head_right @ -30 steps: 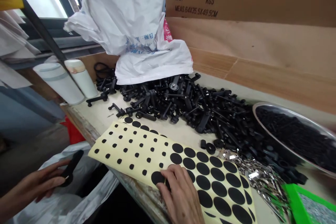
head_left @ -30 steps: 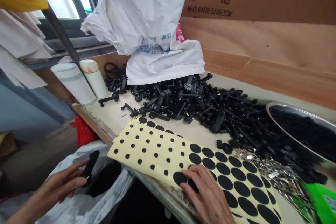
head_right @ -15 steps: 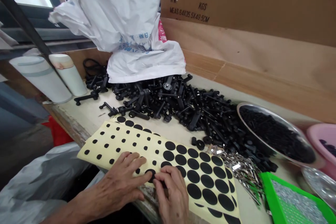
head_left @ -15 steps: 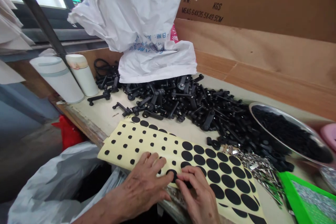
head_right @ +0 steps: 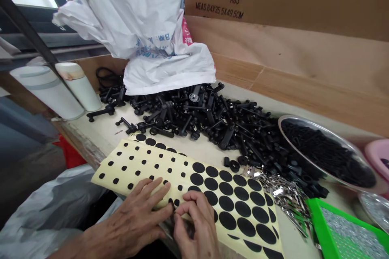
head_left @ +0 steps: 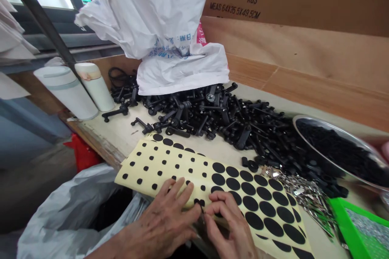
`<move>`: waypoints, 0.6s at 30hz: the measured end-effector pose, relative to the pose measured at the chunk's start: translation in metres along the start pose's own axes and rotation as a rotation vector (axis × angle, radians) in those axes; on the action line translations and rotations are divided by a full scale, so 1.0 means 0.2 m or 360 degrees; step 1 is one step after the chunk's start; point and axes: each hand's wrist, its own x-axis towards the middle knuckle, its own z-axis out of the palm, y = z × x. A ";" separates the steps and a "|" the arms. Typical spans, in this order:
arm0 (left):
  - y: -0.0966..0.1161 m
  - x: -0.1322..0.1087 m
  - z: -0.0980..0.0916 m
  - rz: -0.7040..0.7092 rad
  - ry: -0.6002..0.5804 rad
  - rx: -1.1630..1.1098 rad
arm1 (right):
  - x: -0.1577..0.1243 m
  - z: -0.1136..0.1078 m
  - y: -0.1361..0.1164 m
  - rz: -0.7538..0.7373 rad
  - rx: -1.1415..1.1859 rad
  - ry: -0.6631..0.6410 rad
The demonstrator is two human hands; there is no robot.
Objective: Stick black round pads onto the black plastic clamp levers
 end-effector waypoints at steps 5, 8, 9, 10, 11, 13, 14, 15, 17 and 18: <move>-0.01 0.03 -0.06 -0.0349 0.0239 -0.0670 | 0.05 -0.08 -0.05 0.0175 0.0327 0.0066; 0.01 0.10 -0.08 -0.0635 0.0373 -0.1053 | 0.07 -0.08 -0.04 0.0198 0.0465 -0.0024; 0.01 0.13 -0.08 -0.0716 0.0400 -0.1142 | 0.07 -0.07 -0.03 0.0191 0.0497 -0.0028; 0.02 0.16 -0.09 -0.0782 0.0430 -0.1215 | 0.08 -0.06 -0.02 0.0194 0.0534 0.0012; 0.02 0.18 -0.09 -0.0835 0.0461 -0.1281 | 0.08 -0.05 -0.02 0.0216 0.0584 0.0089; 0.01 0.21 -0.10 -0.0924 0.0502 -0.1429 | 0.09 -0.02 -0.02 0.0314 0.0718 0.0294; 0.00 0.23 -0.10 -0.0967 0.0512 -0.1506 | 0.10 -0.02 -0.02 0.0369 0.0778 0.0377; 0.00 0.24 -0.10 -0.1012 0.0512 -0.1580 | 0.11 -0.01 -0.03 0.0405 0.0815 0.0409; -0.01 0.25 -0.10 -0.1092 0.0506 -0.1706 | 0.13 -0.02 -0.03 0.0402 0.0807 0.0361; -0.01 0.26 -0.10 -0.1110 0.0504 -0.1749 | 0.14 -0.03 -0.04 0.0376 0.0771 0.0319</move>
